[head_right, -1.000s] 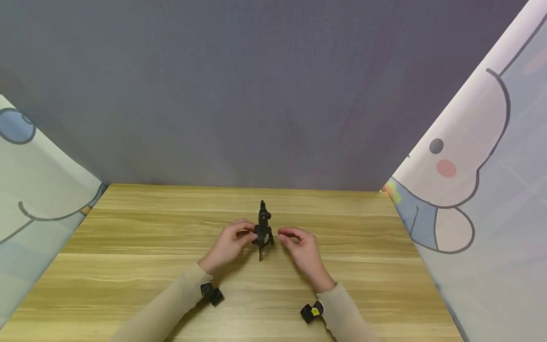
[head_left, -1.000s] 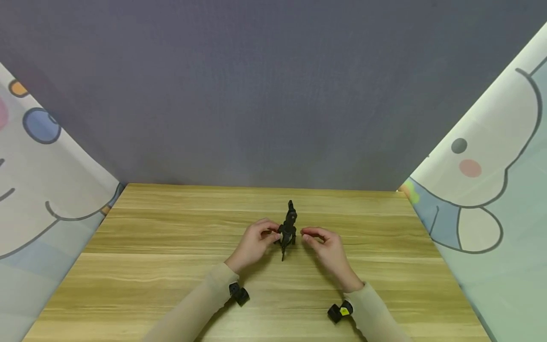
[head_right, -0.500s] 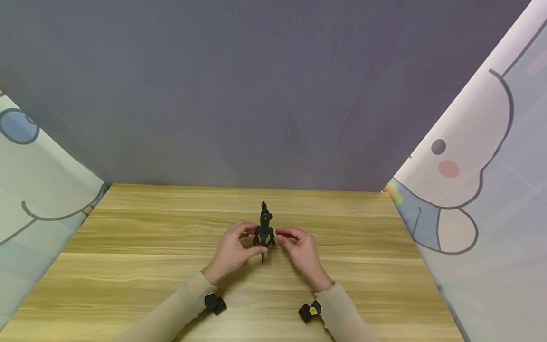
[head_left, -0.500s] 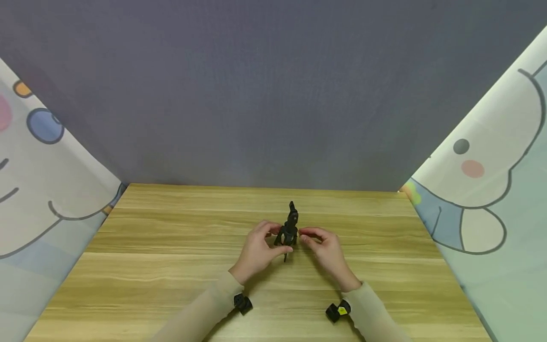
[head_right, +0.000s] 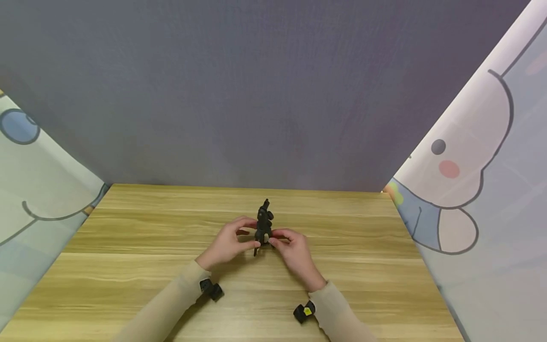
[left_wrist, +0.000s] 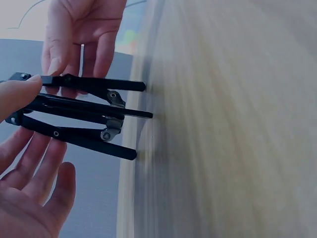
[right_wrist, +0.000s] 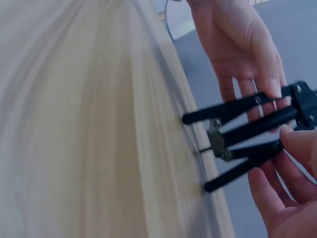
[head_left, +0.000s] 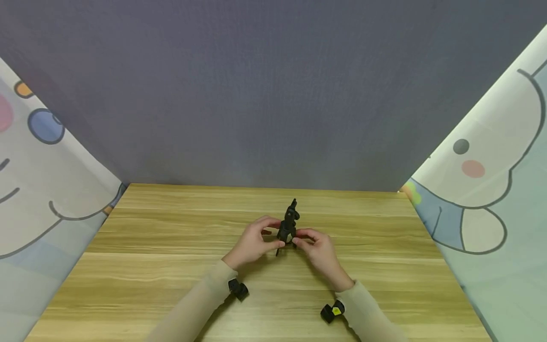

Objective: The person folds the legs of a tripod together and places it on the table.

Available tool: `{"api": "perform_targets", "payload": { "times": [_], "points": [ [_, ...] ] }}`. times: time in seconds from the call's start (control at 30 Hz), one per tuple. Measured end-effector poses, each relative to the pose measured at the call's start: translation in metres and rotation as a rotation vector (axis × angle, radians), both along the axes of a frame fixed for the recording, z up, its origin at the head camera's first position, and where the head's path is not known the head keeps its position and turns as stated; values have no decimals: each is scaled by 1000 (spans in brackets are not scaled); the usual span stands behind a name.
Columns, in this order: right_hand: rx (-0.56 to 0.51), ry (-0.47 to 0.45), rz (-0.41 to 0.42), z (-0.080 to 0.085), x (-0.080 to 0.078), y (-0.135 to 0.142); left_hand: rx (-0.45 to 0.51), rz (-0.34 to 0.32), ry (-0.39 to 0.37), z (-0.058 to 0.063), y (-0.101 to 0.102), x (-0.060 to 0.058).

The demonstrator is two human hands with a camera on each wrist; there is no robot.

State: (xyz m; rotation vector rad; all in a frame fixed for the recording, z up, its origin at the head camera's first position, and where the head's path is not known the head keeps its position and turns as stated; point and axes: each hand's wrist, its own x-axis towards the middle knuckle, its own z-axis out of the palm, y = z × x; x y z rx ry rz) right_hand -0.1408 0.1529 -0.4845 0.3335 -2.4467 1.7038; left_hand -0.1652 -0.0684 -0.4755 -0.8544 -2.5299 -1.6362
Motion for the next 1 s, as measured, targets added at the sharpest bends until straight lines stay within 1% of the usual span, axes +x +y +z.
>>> {"api": "perform_targets", "payload": {
  "times": [0.13, 0.27, 0.37, 0.53, 0.67, 0.77, 0.83, 1.0],
  "points": [
    [8, -22, -36, 2, 1, -7, 18, -5, -21, -1, 0, -2],
    [5, -63, -28, 23, 10, -14, 34, 8, -58, 2, 0, -1],
    [-5, -75, -2, 37, 16, -17, 27, 0, -70, 4, 1, -1],
    [-7, -71, 9, 36, 15, -15, 38, -32, -64, 1, 0, -3],
    [3, -88, 24, 35, 14, -13, 25, -51, -58, -1, -1, -3],
    [4, -114, 38, 33, 14, -11, 30, -60, -62, 0, -2, -2],
    [3, -123, 44, 30, 14, -10, 53, -60, -64, 2, -2, -2],
    [-34, -139, 26, 6, 4, -8, 135, -37, -52, 14, -5, -2]
  ]
}}
